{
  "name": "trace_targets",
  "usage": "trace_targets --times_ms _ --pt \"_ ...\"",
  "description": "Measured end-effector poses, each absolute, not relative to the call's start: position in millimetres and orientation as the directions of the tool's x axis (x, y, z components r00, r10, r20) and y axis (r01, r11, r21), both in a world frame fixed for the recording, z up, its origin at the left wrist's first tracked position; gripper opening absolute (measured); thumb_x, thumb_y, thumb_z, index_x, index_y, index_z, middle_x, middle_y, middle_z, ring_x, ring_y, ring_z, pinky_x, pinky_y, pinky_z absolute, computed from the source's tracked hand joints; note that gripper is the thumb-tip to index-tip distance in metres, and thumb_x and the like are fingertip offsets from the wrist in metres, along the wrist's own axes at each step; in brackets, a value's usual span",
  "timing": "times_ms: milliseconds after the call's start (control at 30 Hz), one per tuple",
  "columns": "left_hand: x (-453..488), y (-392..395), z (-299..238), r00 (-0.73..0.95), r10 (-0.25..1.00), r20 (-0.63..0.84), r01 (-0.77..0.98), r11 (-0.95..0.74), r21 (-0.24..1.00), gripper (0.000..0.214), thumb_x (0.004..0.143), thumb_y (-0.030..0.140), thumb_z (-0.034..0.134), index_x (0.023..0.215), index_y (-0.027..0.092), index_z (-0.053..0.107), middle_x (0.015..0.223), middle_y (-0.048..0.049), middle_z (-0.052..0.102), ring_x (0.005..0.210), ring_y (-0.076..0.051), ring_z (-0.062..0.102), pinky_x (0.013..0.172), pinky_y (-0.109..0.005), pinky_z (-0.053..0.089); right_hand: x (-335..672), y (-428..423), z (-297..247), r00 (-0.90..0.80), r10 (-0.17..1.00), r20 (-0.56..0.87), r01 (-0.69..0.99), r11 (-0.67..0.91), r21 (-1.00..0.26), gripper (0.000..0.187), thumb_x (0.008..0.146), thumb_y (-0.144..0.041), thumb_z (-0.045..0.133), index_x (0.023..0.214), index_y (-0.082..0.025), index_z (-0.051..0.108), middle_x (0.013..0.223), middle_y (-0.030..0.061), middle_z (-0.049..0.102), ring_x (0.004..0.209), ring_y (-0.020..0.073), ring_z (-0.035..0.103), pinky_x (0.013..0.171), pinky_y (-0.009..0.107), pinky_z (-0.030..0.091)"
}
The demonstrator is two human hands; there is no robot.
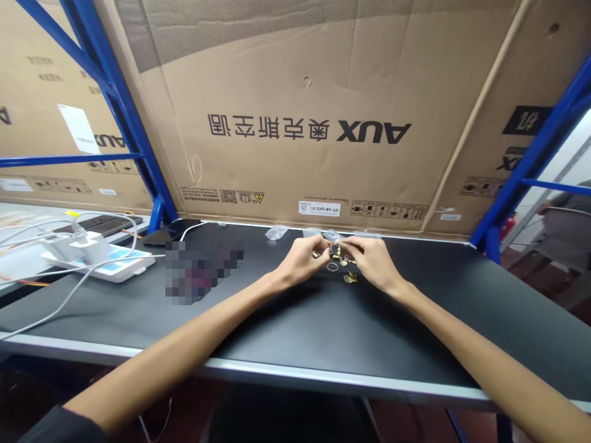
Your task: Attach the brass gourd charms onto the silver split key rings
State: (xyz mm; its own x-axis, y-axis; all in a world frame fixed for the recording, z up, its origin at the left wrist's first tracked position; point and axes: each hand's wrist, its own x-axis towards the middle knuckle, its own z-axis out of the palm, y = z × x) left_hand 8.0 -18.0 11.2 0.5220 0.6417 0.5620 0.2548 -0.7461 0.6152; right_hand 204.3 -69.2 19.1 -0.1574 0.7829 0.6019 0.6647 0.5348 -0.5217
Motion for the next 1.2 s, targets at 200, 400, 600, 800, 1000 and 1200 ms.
trace_targets --times_ms 200,400,600,800,1000,1200 --pt "8 -20 11 0.546 0.615 0.568 0.254 -0.768 0.587 0.012 0.087 0.023 0.059 0.077 0.015 0.061 0.09 -0.0062 0.076 0.086 -0.02 0.07 0.08 -0.031 0.052 202 -70 15 -0.159 0.784 0.6 0.673 0.531 -0.515 0.025 0.098 -0.03 0.056 0.092 -0.021 0.078 0.086 0.0026 0.079 0.078 0.021 0.073 0.074 0.03 0.051" --pt "8 -18 8 0.565 0.608 0.557 0.24 -0.768 0.594 0.01 0.087 0.021 0.06 0.078 0.016 0.061 0.094 -0.0061 0.076 0.085 -0.018 0.069 0.078 -0.03 0.052 201 -70 13 -0.159 0.784 0.599 0.661 0.536 -0.525 0.024 0.097 -0.031 0.057 0.088 -0.023 0.077 0.085 0.0019 0.079 0.076 0.0205 0.072 0.072 0.03 0.05" --pt "8 -16 7 0.56 0.613 0.557 0.244 -0.765 0.596 0.012 0.086 0.025 0.06 0.076 0.017 0.061 0.084 -0.0036 0.074 0.084 -0.019 0.069 0.078 -0.031 0.052 199 -70 9 -0.191 0.771 0.608 0.728 0.527 -0.439 0.023 0.098 -0.03 0.056 0.088 -0.023 0.076 0.086 0.0019 0.078 0.076 0.0203 0.071 0.074 0.03 0.048" --pt "9 -18 8 0.547 0.623 0.559 0.227 -0.753 0.617 0.016 0.087 0.03 0.06 0.077 0.017 0.062 0.083 -0.005 0.074 0.08 -0.02 0.068 0.073 -0.03 0.052 197 -73 9 -0.101 0.772 0.628 0.803 0.436 -0.407 0.028 0.1 -0.033 0.053 0.086 -0.023 0.074 0.083 0.0018 0.077 0.074 0.0197 0.069 0.072 0.029 0.045" --pt "8 -18 9 0.577 0.604 0.55 0.228 -0.765 0.602 0.012 0.086 0.025 0.06 0.076 0.017 0.062 0.084 -0.0034 0.074 0.081 -0.018 0.068 0.076 -0.03 0.051 197 -73 6 -0.16 0.748 0.644 0.81 0.472 -0.347 0.028 0.1 -0.032 0.053 0.083 -0.022 0.072 0.08 0.0008 0.076 0.071 0.0179 0.068 0.069 0.027 0.044" --pt "9 -19 8 0.557 0.641 0.528 0.256 -0.738 0.625 0.012 0.084 0.024 0.06 0.075 0.017 0.062 0.083 -0.0038 0.073 0.078 -0.018 0.067 0.073 -0.03 0.051 200 -69 0 -0.296 0.645 0.704 0.853 0.51 -0.108 0.027 0.101 -0.025 0.048 0.09 -0.019 0.071 0.091 0.0061 0.077 0.081 0.0205 0.069 0.066 0.027 0.043"
